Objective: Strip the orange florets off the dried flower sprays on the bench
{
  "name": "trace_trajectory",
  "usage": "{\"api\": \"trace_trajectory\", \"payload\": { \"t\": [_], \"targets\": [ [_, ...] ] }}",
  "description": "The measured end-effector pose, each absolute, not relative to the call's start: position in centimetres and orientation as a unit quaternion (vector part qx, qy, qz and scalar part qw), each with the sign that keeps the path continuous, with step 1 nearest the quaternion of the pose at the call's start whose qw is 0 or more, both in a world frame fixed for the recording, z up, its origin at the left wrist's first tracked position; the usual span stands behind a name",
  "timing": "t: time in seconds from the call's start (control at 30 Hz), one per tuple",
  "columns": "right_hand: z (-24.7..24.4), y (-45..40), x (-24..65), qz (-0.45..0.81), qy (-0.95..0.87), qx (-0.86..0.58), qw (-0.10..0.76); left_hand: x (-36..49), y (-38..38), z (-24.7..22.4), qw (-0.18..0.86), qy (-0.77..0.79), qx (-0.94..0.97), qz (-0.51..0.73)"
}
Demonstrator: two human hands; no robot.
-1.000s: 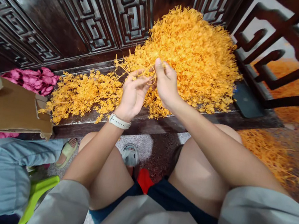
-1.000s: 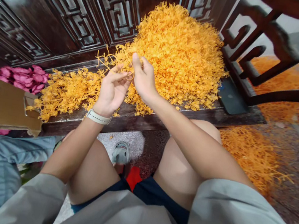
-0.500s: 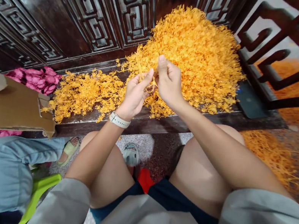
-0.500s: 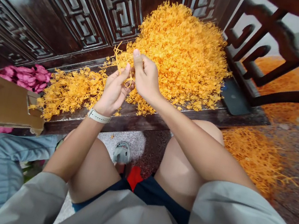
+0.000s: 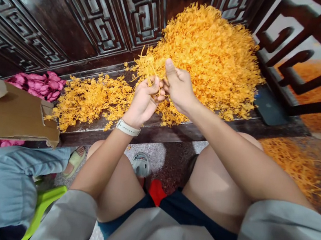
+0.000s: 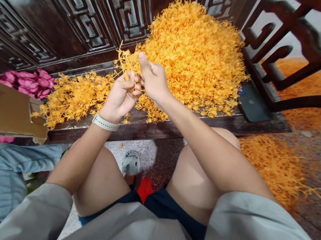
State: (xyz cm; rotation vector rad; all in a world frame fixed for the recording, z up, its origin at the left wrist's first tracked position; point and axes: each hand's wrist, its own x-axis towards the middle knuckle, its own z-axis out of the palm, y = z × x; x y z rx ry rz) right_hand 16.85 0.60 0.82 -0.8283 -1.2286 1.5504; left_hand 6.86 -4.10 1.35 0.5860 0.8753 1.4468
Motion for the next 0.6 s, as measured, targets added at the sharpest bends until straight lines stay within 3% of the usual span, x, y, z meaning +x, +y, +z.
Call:
{"api": "trace_trajectory", "payload": {
  "t": [0.43, 0.6],
  "targets": [
    [1.9, 0.2, 17.6, 0.737, -0.473, -0.262, 0.405, 6.0, -4.5, 2.1, 0.614, 0.408, 0.267, 0.621],
    [2.5, 0.8, 18.3, 0.718, -0.478, -0.260, 0.434, 5.1, -4.4, 2.4, 0.567, 0.410, 0.270, 0.661]
  ]
}}
